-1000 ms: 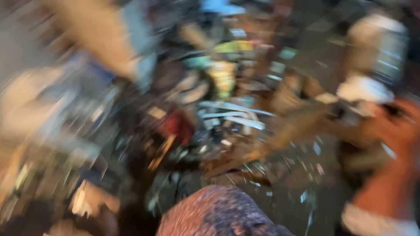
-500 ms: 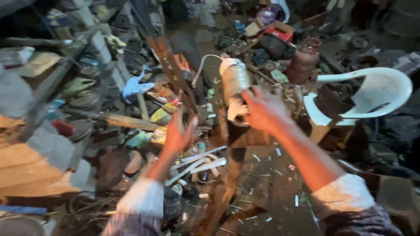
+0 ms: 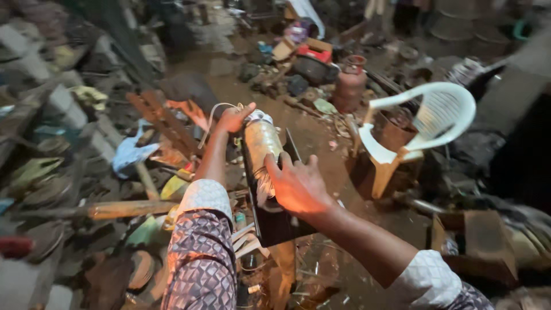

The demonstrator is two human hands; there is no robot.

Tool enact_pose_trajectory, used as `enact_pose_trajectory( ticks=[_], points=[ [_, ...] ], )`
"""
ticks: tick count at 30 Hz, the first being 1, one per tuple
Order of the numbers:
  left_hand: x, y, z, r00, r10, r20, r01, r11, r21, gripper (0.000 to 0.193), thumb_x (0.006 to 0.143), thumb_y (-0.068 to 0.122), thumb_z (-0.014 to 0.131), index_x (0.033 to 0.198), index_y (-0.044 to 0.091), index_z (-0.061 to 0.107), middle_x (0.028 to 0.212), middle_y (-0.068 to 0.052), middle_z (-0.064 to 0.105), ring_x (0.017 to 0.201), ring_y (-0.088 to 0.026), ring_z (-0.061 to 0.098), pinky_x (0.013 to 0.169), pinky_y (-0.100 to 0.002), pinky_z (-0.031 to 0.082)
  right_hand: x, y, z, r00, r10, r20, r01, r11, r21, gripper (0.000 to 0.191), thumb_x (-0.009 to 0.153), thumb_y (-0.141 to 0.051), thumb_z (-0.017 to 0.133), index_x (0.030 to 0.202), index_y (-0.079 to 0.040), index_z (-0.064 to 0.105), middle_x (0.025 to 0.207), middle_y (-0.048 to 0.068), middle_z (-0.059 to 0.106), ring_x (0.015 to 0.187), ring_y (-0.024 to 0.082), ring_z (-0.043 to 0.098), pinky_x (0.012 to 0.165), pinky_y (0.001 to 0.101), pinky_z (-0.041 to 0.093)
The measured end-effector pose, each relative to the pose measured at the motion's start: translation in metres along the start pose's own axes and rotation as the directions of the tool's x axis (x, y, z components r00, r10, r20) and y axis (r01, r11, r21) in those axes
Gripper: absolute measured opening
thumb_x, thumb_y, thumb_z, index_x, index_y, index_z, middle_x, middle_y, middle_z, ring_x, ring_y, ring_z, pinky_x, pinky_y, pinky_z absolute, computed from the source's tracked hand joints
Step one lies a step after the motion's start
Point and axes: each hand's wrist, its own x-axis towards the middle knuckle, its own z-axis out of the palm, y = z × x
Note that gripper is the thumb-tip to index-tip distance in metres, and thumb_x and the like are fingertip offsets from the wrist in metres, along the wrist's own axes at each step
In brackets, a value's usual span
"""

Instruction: The person winds white wire onto a cylindrical metal core mounted on a wooden stand. They use both hands to guide the wire and occasionally use pliers to cut the wire. The person continues winding the wire in layers around the core.

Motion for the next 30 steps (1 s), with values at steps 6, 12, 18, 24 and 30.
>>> enact_pose_trajectory(
  ticks=[6,12,18,24,30],
  points=[
    [0.028,-0.021,0.003,0.99,-0.075,0.12,0.044,0.969,0.245,0.067,0.074,0.064,0.074,0.084,-0.003,0.074,0.078,-0.022,0.071,0.067,-0.025,0.067,0.066,-0.044,0.054,0.007,-0.007,0.015,0.998,-0.055,0.014,0.056,0.994,-0.097,0.056,0.085,-0.017,0.06,0.138,-0.004,0.051,0.103,0.015,0.068,0.075,0.031,0.07,0.087,0.0636,0.039],
    [0.04,-0.006,0.002,0.954,0.289,0.078,-0.3,0.908,0.292,0.055,0.076,0.059,0.075,0.078,0.004,0.076,0.074,-0.023,0.067,0.063,-0.035,0.065,0.059,-0.048,0.051,-0.008,-0.008,-0.017,0.984,-0.105,-0.142,0.068,0.966,-0.248,0.044,0.089,-0.02,0.06,0.131,-0.007,0.06,0.117,0.014,0.072,0.08,0.022,0.068,0.086,0.0533,0.037],
    [0.019,-0.005,0.023,0.971,0.233,0.061,-0.241,0.928,0.285,0.061,0.077,0.058,0.079,0.073,-0.002,0.071,0.073,-0.024,0.067,0.066,-0.034,0.069,0.063,-0.044,0.054,-0.054,-0.019,-0.064,0.965,-0.118,-0.236,0.06,0.968,-0.242,0.035,0.091,-0.016,0.061,0.126,-0.011,0.068,0.118,0.004,0.073,0.099,0.019,0.065,0.088,0.0493,0.033],
    [-0.029,-0.014,0.034,0.976,-0.035,0.214,-0.038,0.943,0.33,0.063,0.077,0.059,0.076,0.082,-0.003,0.072,0.086,-0.026,0.073,0.079,-0.036,0.075,0.07,-0.047,0.057,-0.082,-0.042,-0.073,0.975,-0.151,-0.16,0.103,0.956,-0.274,0.041,0.085,-0.019,0.063,0.125,-0.01,0.068,0.117,0.005,0.073,0.091,0.019,0.062,0.086,0.0508,0.034],
    [-0.062,-0.011,0.033,0.984,0.003,0.176,-0.071,0.922,0.382,0.061,0.078,0.063,0.071,0.091,0.004,0.076,0.101,-0.024,0.071,0.097,-0.044,0.068,0.083,-0.057,0.05,-0.097,-0.043,-0.074,0.986,-0.116,-0.12,0.091,0.977,-0.194,0.042,0.084,-0.02,0.063,0.125,-0.011,0.068,0.119,0.005,0.071,0.097,0.02,0.063,0.088,0.051,0.034]
  ],
)
